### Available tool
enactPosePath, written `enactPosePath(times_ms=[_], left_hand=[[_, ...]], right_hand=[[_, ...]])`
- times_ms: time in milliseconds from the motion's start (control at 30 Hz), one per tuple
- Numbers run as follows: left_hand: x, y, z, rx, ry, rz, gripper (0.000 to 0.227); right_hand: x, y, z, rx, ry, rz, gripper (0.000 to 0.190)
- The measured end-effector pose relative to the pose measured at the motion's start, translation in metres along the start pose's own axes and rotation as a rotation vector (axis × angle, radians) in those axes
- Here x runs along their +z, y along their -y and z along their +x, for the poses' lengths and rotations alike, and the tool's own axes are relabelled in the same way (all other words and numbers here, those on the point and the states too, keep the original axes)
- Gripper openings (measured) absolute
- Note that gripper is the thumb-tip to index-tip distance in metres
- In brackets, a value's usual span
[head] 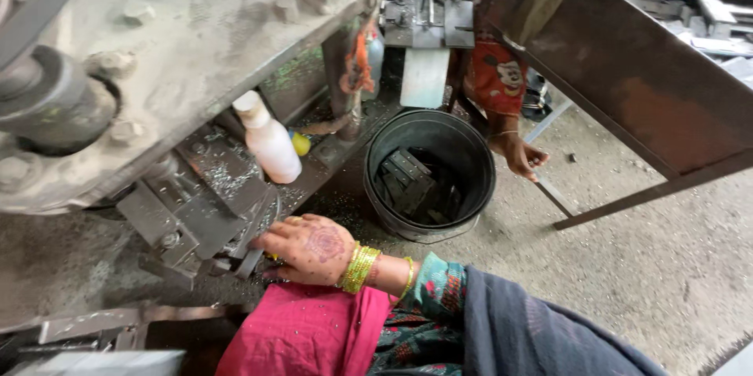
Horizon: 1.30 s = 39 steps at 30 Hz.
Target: The person operates a manual punching machine to process metal hinge plates. They pick up plates from a bin, place them under the press, and pull a lever to activate the punch. The processed plates are then dropped into a bucket.
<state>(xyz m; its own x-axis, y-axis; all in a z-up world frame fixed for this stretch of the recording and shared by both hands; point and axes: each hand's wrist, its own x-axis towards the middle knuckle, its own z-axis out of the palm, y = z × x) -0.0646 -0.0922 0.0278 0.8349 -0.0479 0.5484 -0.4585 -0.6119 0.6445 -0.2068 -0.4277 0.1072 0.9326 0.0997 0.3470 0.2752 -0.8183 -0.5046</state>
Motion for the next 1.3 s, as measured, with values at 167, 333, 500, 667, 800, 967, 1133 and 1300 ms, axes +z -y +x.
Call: enactPosePath(times_ms=[167, 333, 500, 667, 800, 967, 1133, 1300], left_hand=[[0.058, -0.096, -0.024, -0.089, 0.196, -0.61, 0.037], [0.097, -0.127, -0.015, -0.125, 0.288, -0.358, 0.035], [0.099, -0.091, -0.019, -0.441, 0.459, -0.654, 0.047], [0.097, -0.129, -0.035, -0.016, 0.248, -0.287, 0.074], [0.075, -0.188, -0.055, 0.138, 0.64, 0.261, 0.099], [0.074, -0.195, -0.051, 0.092, 0.497, 0.199, 0.059], [0.067, -0.153, -0.038, 0.196, 0.184, 0.118, 0.051], [0.108, -0.132, -0.036, 0.522, 0.264, 0.509, 0.048]], right_hand=[[-0.004, 0.002, -0.004, -0.136, 0.121, 0.125, 0.092], [0.0, -0.013, -0.009, 0.067, 0.037, 0.258, 0.09], [0.048, -0.06, -0.012, -0.018, 0.079, 0.647, 0.072], [0.098, -0.099, -0.01, -0.106, -0.135, 0.611, 0.047], [0.098, -0.092, -0.017, 0.522, 0.056, 1.347, 0.06], [0.057, -0.087, -0.028, 0.546, 0.162, 1.505, 0.055], [0.051, -0.089, -0.026, 0.47, -0.099, 1.127, 0.036], [0.047, -0.079, -0.025, 0.306, -0.024, 0.496, 0.035]])
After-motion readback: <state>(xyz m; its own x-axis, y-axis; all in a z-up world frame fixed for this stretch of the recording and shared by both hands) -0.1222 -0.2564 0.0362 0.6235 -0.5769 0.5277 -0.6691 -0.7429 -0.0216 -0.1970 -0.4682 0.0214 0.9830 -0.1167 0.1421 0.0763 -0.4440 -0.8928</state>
